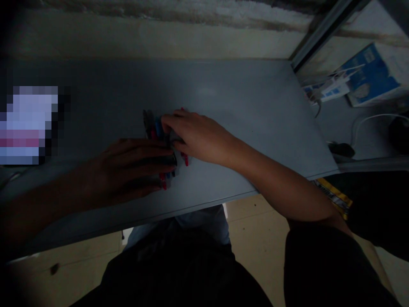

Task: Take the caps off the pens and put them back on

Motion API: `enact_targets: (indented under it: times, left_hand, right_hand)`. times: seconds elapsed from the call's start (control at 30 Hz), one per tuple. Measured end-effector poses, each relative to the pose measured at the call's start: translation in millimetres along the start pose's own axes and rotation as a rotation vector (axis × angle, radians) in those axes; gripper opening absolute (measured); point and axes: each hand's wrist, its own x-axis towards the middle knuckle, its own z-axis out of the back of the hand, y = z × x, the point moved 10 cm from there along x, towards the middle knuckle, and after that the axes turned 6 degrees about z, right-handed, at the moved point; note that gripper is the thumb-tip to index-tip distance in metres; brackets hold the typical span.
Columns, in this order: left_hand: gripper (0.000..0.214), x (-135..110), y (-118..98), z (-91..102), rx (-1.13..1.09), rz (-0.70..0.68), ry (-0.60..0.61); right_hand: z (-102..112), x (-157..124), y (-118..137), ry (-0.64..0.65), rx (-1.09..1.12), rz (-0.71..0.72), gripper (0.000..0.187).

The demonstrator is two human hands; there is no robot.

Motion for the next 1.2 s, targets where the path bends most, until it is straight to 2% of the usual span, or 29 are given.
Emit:
enact_targets:
  times: [0.27,0.33,0.43,0.53,0.6,0.7,0.8,0.93,1.03,1.2]
  left_hand:
    - [0.043,-1,2,1.2,0.002,-0.016,-0.027]
    - [0.043,-1,2,1.6,-0.007,-0.019,-0.029]
    - [0.042,-2,0,4.5,-0.028,-0.033,-0.048]
    - [0.037,-1,-4,9.1,-0.031,-0.043,-0.068]
    - [0.032,1,-7,12.8,-0.023,-0.055,-0.078]
    - [0.030,3,-10,19.6,-0.008,-0.043,-0.102]
    - [0.037,4,-6,27.4,-0.042,0.020,-0.138]
    - [0.051,1,-3,39.1,-0.057,0.078,-0.213]
    - [0.058,-2,2,46.9,-0.072,0.155,-0.290]
    - [0.026,-4,9,49.8,-0.093,0.257,-0.337]
  right_hand:
    - [18,-12,-25,-0.014,-0.282,-0.314,0.036]
    - [19,-14,-29,-0.002,-0.304,-0.337,0.036]
    - [21,-12,-31,-0.023,-0.260,-0.297,0.037]
    - [27,-10,-32,-0.105,-0.126,-0.242,0.045]
    - [36,-9,-33,-0.218,0.019,-0.223,0.049]
    - [41,-7,-33,-0.355,0.327,-0.164,0.032]
    - [32,-3,-25,-0.344,0.679,-0.099,0.010]
    - [29,-4,-5,-0.335,1.039,-0.036,0.036]
    - [33,-5,4,-0.383,1.174,-0.016,0.045]
    - [23,-1,4,-0.348,1.187,-0.093,0.057]
